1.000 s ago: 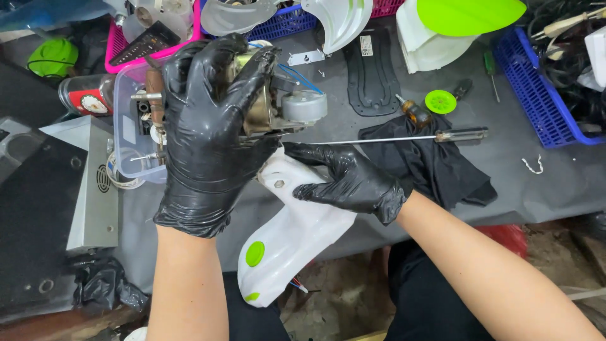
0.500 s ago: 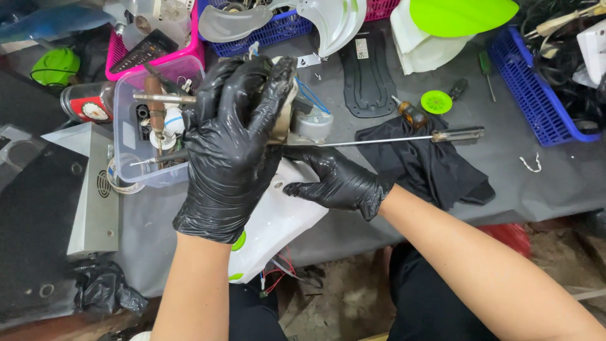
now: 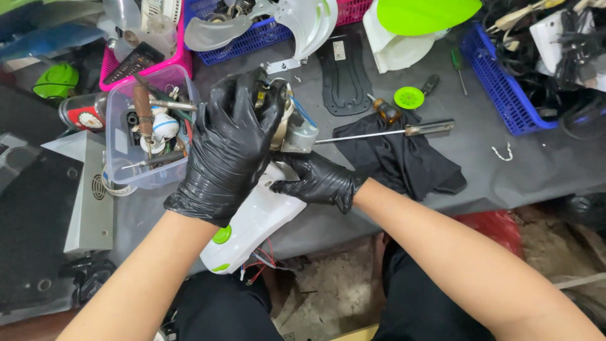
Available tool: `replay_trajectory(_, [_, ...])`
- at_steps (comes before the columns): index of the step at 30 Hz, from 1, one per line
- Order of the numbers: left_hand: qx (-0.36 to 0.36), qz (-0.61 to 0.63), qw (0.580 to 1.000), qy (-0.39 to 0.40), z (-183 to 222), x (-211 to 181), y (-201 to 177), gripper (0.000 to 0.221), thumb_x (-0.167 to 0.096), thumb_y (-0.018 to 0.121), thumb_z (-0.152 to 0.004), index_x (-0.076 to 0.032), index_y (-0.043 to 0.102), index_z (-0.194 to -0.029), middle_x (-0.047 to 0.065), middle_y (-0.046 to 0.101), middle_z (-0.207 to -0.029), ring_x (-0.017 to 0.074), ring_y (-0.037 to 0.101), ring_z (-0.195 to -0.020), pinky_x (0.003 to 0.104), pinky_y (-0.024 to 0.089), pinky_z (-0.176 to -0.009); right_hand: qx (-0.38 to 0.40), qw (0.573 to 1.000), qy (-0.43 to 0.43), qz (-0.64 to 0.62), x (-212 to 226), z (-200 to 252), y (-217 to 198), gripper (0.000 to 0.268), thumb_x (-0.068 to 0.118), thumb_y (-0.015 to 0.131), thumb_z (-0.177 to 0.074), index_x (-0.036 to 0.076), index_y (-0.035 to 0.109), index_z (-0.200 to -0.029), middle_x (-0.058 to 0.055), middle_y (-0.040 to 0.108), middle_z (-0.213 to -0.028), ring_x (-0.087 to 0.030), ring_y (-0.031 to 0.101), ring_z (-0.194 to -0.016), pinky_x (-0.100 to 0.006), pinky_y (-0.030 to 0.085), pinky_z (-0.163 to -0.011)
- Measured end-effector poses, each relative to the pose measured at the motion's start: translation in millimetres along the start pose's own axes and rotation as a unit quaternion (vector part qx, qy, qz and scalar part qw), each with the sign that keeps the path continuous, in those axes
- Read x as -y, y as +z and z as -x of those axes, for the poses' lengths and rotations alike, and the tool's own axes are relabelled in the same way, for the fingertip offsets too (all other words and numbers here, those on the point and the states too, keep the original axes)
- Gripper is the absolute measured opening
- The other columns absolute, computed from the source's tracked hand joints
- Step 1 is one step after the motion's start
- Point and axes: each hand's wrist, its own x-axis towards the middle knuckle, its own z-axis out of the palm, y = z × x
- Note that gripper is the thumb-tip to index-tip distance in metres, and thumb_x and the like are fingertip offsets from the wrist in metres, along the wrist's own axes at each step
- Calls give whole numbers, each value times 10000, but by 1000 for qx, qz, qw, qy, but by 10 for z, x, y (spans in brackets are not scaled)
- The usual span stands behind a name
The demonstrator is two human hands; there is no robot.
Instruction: Securing a fan motor into its plastic base housing using a screwdriver on a repair bench.
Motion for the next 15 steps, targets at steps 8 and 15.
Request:
replay_trajectory(8, [-25, 36, 997, 58, -113, 17, 0, 415, -192, 640, -870, -167, 588, -1281, 143, 569, -1344, 433, 593, -1097, 649, 468, -853, -6, 999, 38, 22, 54, 135, -33, 585, 388, 616, -926, 106, 466, -1416, -86, 471, -1490, -282, 402, -1417, -390, 292, -1198])
replay_trajectory(15, [14, 157, 986, -50, -126, 480, 42, 850, -676, 866, -690, -125, 585, -1273, 157, 640, -1185, 344, 626, -993, 452, 571, -530, -43, 997, 29, -50, 322, 171, -378, 626, 247, 763, -829, 68, 517, -1376, -90, 562, -1411, -207, 563, -1287, -346, 463, -1094])
